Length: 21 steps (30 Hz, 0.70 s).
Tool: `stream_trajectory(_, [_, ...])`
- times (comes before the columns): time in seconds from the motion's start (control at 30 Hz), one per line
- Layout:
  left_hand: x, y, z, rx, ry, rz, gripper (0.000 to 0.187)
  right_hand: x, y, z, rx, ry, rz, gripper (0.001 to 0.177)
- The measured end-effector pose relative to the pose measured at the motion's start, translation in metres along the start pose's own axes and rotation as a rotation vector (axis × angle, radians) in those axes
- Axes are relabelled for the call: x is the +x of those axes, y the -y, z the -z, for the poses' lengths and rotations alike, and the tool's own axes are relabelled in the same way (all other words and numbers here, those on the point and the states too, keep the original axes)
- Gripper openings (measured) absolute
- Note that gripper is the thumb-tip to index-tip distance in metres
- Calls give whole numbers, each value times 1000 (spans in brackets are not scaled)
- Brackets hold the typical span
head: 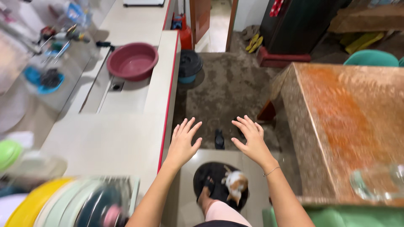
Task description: The person searches through various storage areas in a home, including a bookshelf, a wooden cabinet, a wardrobe, and a kitchen pantry. They open and close multiple doors and drawers, briefly handling items like books, cables, and kitchen containers while looking for something specific.
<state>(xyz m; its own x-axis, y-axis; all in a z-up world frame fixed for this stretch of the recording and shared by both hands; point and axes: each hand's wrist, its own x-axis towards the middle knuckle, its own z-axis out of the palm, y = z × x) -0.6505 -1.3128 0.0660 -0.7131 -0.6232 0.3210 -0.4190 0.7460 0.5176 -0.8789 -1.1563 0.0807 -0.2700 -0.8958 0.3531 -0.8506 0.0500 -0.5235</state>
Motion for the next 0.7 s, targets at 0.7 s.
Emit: stream_trajectory(0.7, [422, 127, -113, -94, 240, -210, 56, 295, -225, 14, -176, -134, -235, 58])
